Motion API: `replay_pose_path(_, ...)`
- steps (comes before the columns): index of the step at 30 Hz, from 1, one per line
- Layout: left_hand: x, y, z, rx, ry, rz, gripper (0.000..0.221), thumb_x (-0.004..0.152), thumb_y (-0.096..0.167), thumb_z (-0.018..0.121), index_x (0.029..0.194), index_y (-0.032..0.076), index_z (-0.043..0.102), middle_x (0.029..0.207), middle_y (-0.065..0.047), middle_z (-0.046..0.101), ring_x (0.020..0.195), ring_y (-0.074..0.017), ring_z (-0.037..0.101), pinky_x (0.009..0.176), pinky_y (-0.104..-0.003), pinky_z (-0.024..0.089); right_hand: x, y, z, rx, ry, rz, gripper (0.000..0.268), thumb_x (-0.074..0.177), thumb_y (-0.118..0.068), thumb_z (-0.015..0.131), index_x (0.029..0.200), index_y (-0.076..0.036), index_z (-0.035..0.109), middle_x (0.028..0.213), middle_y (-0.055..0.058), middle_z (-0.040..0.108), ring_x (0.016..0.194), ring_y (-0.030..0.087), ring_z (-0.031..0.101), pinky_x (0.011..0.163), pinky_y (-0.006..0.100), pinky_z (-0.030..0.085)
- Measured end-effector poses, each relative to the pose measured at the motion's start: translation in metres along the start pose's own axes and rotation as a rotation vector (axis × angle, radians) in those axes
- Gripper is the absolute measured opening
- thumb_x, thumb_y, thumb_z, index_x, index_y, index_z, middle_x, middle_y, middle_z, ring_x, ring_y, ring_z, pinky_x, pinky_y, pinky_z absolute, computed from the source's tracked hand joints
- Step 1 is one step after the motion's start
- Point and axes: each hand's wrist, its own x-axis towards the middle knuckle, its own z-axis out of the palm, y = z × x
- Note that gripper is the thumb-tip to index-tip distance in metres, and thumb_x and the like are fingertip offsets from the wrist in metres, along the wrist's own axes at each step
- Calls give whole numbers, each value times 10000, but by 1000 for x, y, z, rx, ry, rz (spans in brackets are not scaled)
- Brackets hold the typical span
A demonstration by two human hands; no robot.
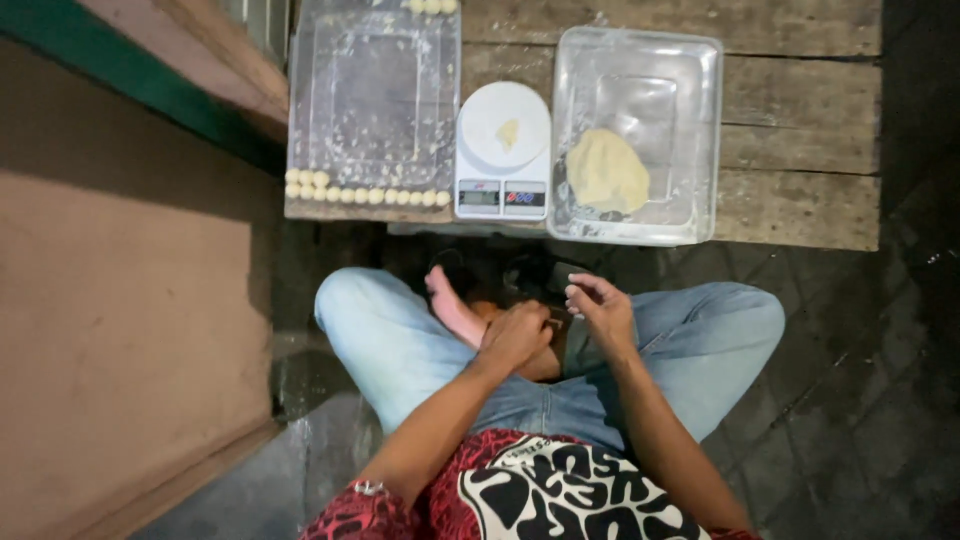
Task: Portioning and shaping dough into small balls by weighing them on a digital scale and rolling them between the palms.
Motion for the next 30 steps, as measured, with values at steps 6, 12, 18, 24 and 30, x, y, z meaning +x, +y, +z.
replay_pose_path(6, 19, -21, 15, -23, -75, -40, 291, 892, 348, 613, 1068, 141, 717, 1038, -95, 678, 1037, -367, 689, 837, -483, 594, -5, -4, 6, -168, 21, -42, 247, 848, -117, 854, 1089, -83, 812, 831, 179, 754, 668, 206, 713, 616, 337, 613)
replay_pose_path(12, 10, -4, -16, -132, 18, -81, 277, 941, 298, 597, 1132, 154, 738, 971, -97, 678, 989, -352, 706, 825, -447, 579, -8, -14, 11, -169, 31, -28, 245, 838, -112, 823, 1082, -105, 807, 758, 147, 738, 611, 157, 686, 566, 282, 579)
replay_pose_path(18, 21, 12, -55, -334, 619, -7, 165, 988, 285, 652, 997, 151, 749, 850, -139, 673, 899, -377, 687, 771, -448, 560, -6, -1, 10, -125, 27, -28, 237, 845, -107, 824, 1080, -83, 802, 770, 141, 735, 626, 156, 678, 574, 281, 588)
replay_pose_path(24, 96, -2, -145, -208, 848, -81, 269, 945, 206, 709, 1170, 57, 712, 988, -155, 654, 971, -435, 670, 772, -538, 557, -10, -12, 11, -85, -3, -70, 259, 837, -59, 838, 1090, -23, 798, 825, 210, 744, 671, 201, 682, 605, 329, 602)
replay_pose_path(30, 155, -5, -189, 17, 750, -148, 427, 930, 312, 754, 1239, 24, 686, 1088, -155, 566, 1041, -429, 652, 871, -538, 586, -13, -15, 12, -159, 7, -139, 240, 876, -154, 815, 1087, -40, 803, 795, 153, 745, 652, 184, 675, 601, 354, 567)
